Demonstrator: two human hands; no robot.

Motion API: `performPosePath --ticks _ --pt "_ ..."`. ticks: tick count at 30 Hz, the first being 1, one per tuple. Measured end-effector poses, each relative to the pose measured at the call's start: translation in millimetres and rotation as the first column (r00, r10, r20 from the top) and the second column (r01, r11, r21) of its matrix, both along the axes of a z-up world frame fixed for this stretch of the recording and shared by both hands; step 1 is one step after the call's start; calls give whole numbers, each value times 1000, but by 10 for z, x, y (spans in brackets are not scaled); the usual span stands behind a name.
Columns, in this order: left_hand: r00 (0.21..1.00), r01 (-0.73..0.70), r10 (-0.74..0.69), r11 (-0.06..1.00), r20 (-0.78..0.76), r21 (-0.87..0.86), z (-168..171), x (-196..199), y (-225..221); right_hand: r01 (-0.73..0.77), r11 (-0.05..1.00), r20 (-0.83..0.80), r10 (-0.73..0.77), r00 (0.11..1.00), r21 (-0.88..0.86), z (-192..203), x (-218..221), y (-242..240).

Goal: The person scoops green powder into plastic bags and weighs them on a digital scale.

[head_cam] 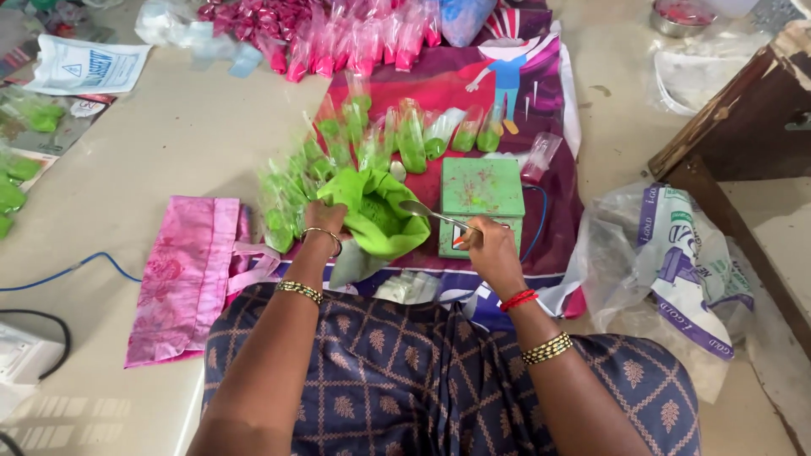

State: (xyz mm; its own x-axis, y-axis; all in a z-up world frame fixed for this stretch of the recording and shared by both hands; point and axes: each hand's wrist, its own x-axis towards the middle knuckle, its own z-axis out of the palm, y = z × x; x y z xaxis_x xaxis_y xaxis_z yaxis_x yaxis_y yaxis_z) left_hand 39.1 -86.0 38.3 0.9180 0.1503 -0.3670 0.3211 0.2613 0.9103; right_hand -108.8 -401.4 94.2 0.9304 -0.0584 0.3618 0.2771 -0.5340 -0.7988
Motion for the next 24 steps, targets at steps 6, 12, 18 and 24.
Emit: performPosePath --ticks 6,12,18,24 --pt "1000 0 4 959 -14 285 -283 -181 258 9 1000 -3 -9 1000 -10 -53 -19 170" --pt "981 83 -43 975 -191 206 -492 -677 316 -44 967 106 72 992 -249 -276 -51 420" --pt "941 103 -93 995 -325 14 -865 -777 198 -137 883 -119 92 989 -449 -510 -106 593" --pt "871 130 -52 983 -489 128 -1238 -489 117 -199 796 -199 101 975 -571 -504 -121 498"
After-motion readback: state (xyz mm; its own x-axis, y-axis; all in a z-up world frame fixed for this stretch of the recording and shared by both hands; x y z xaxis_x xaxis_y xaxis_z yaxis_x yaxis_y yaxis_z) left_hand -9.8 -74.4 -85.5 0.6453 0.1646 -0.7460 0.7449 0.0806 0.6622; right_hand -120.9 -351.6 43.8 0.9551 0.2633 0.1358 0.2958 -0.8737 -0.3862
